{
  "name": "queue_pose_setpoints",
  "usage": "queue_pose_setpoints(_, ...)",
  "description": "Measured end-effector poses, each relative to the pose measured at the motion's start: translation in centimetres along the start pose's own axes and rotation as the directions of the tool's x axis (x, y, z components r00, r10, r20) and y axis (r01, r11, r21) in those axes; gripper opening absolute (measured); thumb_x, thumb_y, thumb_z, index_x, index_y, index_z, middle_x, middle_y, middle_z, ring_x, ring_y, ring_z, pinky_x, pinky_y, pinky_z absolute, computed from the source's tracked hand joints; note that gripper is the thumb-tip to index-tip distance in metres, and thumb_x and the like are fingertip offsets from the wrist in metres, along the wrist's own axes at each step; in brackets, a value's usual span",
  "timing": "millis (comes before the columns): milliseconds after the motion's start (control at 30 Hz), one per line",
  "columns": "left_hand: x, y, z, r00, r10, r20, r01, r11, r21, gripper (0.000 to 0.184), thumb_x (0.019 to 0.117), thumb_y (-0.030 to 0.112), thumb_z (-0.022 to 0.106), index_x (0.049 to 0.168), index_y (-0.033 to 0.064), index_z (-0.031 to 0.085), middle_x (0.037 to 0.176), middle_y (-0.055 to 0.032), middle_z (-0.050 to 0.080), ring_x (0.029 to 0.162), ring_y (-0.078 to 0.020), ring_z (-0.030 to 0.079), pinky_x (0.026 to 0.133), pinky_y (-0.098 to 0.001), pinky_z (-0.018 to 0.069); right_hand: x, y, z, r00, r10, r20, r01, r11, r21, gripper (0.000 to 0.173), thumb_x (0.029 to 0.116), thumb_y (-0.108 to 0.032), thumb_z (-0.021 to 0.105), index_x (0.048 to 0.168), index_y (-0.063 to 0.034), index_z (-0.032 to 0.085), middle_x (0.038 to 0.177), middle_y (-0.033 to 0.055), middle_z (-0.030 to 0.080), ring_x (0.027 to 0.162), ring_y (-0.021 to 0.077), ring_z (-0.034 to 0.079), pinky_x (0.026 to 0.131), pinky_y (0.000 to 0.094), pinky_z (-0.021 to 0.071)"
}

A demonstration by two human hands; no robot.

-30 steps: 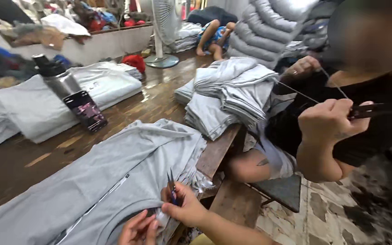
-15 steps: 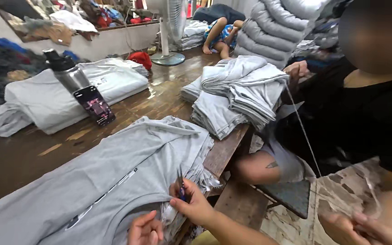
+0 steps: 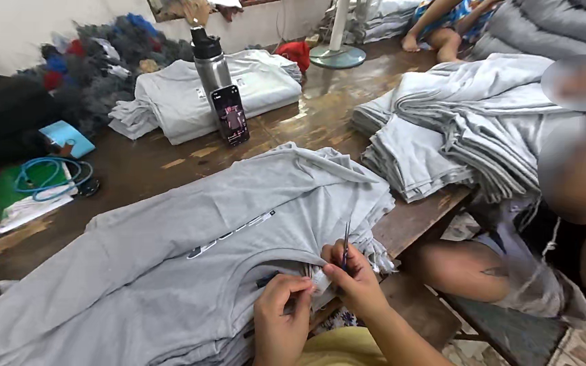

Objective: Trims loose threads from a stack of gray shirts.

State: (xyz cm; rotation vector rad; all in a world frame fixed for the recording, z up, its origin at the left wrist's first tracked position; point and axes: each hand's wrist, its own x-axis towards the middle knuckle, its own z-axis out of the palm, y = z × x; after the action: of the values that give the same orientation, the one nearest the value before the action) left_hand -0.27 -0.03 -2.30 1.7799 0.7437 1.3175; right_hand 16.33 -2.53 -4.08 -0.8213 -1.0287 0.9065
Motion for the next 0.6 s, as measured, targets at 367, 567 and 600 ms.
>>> queue_pose_setpoints(367, -0.5, 0.5, -0.4, 1.000, -0.018, -0.009, 0.018, 0.998, 0.056, 0.005, 0.0927, 0.002, 0.065, 0.096, 0.0016, 0.069, 0.097, -0.0044, 0.069, 0.086, -0.0018, 0.067, 0.075, -0.0150, 0.0582, -5.0, -2.2, -1.8, 0.658, 0.433, 0.616, -0.603, 0.793, 0.087, 0.036, 0.1054, -0.055, 0.046, 0.094, -0.0213, 0.056, 0.072, -0.0108, 0.050, 0.057, -0.0038, 0.047, 0.049, 0.0123, 0.0379)
queue_pose_setpoints(567, -0.6, 1.0, -0.5, 0.999, -0.050, 0.016, 0.049, 0.998, 0.050, 0.006, 0.0915, 0.002, 0.065, 0.097, 0.0007, 0.066, 0.098, -0.0059, 0.068, 0.082, -0.0023, 0.066, 0.071, -0.0152, 0.0577, -4.7, -1.7, -0.9, 0.591, 0.491, 0.640, -0.791, 0.509, 0.340, 0.041, 0.1018, -0.060, 0.050, 0.091, -0.0208, 0.056, 0.074, -0.0091, 0.052, 0.055, -0.0032, 0.049, 0.047, 0.0109, 0.0399)
queue_pose_setpoints(600, -0.6, 1.1, -0.5, 0.999, -0.047, 0.013, 0.046, 0.997, 0.067, 0.005, 0.0908, 0.002, 0.065, 0.096, 0.0004, 0.066, 0.097, -0.0063, 0.068, 0.081, -0.0021, 0.066, 0.070, -0.0146, 0.0572, -4.5, -1.8, -0.7, 0.584, 0.492, 0.646, -0.799, 0.489, 0.350, 0.042, 0.1014, -0.060, 0.050, 0.091, -0.0205, 0.056, 0.074, -0.0089, 0.052, 0.055, -0.0031, 0.050, 0.047, 0.0109, 0.0402)
